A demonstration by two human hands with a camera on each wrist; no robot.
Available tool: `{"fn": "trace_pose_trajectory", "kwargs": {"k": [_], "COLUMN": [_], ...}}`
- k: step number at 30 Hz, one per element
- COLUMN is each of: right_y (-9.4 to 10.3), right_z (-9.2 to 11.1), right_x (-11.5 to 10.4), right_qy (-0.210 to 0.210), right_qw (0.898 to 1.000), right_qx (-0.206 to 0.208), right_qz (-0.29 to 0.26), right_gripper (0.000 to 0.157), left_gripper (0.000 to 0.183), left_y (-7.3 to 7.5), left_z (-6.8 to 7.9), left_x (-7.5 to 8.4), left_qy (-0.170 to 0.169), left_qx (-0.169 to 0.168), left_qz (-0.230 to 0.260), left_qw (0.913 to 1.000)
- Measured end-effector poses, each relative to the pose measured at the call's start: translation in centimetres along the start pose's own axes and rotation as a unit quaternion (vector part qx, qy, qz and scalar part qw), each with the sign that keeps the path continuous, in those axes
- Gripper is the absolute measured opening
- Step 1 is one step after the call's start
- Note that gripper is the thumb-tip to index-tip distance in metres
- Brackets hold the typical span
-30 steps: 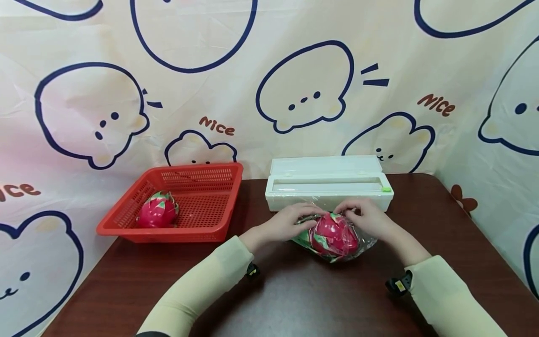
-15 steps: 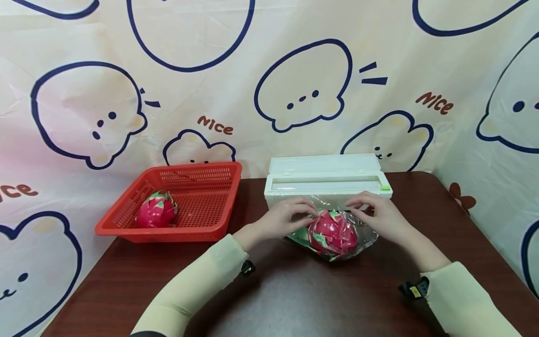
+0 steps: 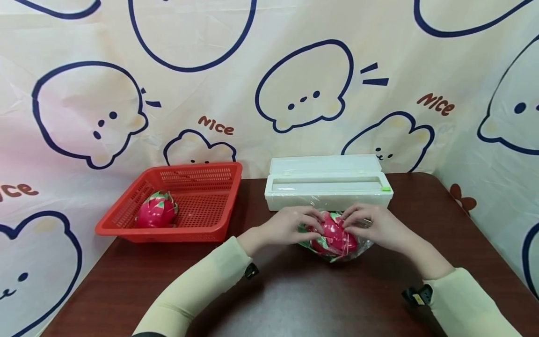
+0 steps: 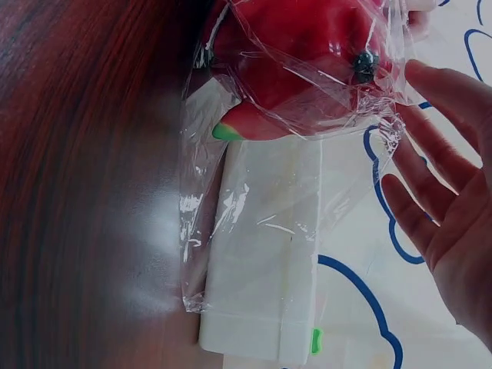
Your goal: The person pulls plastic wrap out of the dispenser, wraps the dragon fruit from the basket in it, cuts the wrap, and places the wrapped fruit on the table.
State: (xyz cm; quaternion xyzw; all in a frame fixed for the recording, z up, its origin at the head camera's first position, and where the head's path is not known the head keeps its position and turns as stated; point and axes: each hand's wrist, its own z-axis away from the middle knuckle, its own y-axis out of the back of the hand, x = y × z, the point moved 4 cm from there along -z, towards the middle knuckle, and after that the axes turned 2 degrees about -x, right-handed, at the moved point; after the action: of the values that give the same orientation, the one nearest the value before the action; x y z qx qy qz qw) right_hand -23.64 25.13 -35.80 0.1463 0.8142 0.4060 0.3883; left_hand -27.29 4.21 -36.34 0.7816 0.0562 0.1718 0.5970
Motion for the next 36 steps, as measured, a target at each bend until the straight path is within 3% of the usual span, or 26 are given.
{"fn": "trace_pose_trajectory", "kwargs": {"k": [7,11,16,26,31,36], "right_y": [0.2,0.3,0.3,0.1,0.0,-0.3], "right_z": [-0.3,-0.3,-0.2,-0.1,0.0,-0.2], "right_x": [0.3,0.5,0.7,1.2,1.4,1.7], "right_qy": [-0.096,-0.126,-0.137,-0.134,-0.143,-0.144], "right_qw": [0.995,0.991,0.987,0.987,0.987,0.988], "right_qx": [-0.013,-0.019,-0.016,-0.006,0.004,0.027], "right_qz": [-0.017,-0.047,-0.079,-0.090,-0.072,-0.053], "right_gripper": [0.011,0.005,0.008,0.004,0.005,0.010], "left_gripper": [0.011,0.012,0.021,0.014,0.010,0.010], "left_y": [0.1,0.2,0.0,-0.2,-0.1,0.0], "left_z": [0.0,-0.1,-0.3,-0.1,0.1,0.1], "left_x": [-0.2,-0.4,-0.4,-0.1,-0.6,-1.1], "left_qy": [0.024,0.038,0.046,0.037,0.059,0.079], "left_qx": [0.007,0.001,-0.016,-0.009,-0.012,0.008], "left_qz": [0.005,0.016,0.015,-0.014,0.024,0.054], "left_qw": [0.9997,0.9992,0.9987,0.9992,0.9979,0.9953]}}
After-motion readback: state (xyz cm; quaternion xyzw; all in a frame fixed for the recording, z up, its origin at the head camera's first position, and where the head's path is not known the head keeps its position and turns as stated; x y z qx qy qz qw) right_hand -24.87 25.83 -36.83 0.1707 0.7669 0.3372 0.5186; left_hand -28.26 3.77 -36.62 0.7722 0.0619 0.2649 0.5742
